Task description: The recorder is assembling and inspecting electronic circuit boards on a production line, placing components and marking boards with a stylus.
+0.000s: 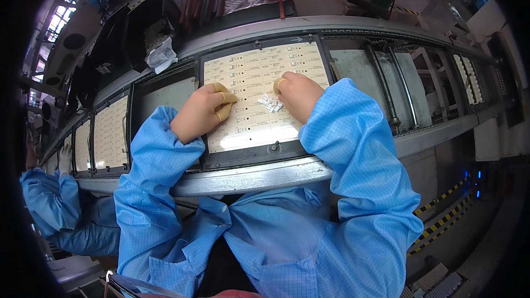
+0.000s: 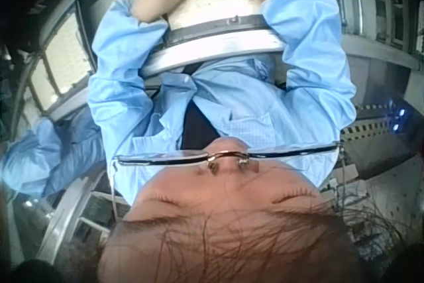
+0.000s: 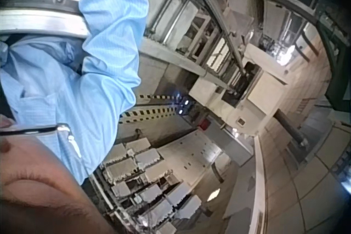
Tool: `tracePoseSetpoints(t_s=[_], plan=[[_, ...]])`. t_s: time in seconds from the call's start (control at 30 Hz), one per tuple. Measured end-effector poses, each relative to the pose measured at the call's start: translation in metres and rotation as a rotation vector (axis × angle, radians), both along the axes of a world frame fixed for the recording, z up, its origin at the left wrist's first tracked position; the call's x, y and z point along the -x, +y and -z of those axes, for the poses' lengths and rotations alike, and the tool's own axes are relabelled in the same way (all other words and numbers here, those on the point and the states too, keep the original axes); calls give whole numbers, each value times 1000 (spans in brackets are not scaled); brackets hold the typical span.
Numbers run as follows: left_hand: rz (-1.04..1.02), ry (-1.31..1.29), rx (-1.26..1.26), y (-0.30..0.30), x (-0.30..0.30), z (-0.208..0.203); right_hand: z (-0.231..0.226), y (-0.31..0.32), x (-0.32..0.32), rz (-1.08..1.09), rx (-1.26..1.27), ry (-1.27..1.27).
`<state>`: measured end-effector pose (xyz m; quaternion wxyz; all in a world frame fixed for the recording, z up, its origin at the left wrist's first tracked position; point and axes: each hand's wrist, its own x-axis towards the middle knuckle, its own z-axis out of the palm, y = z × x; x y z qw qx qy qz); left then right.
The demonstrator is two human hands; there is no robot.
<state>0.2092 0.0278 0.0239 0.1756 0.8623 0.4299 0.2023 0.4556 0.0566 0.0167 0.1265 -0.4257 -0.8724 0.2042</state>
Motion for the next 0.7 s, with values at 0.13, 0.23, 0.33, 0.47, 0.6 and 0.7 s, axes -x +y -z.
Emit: tracePoseSetpoints(t_s=[0.13, 0.23, 0.33, 0.47, 0.6, 0.7], plan=[[-73, 2, 36, -3, -7, 0, -4, -4, -4, 47, 15, 35], [-87, 85, -23, -1, -9, 0, -2, -6, -16, 65, -121, 132], [-19, 99, -46, 1, -10, 0, -8, -10, -31, 54, -129, 175], [30, 248, -100, 3, -12, -2, -8, -15, -42, 84, -123, 185], [78, 344, -175, 2, -20, -5, -4, -17, -50, 123, -29, 183], [65, 229, -183, 0, -14, 3, -9, -18, -48, 179, 31, 164]])
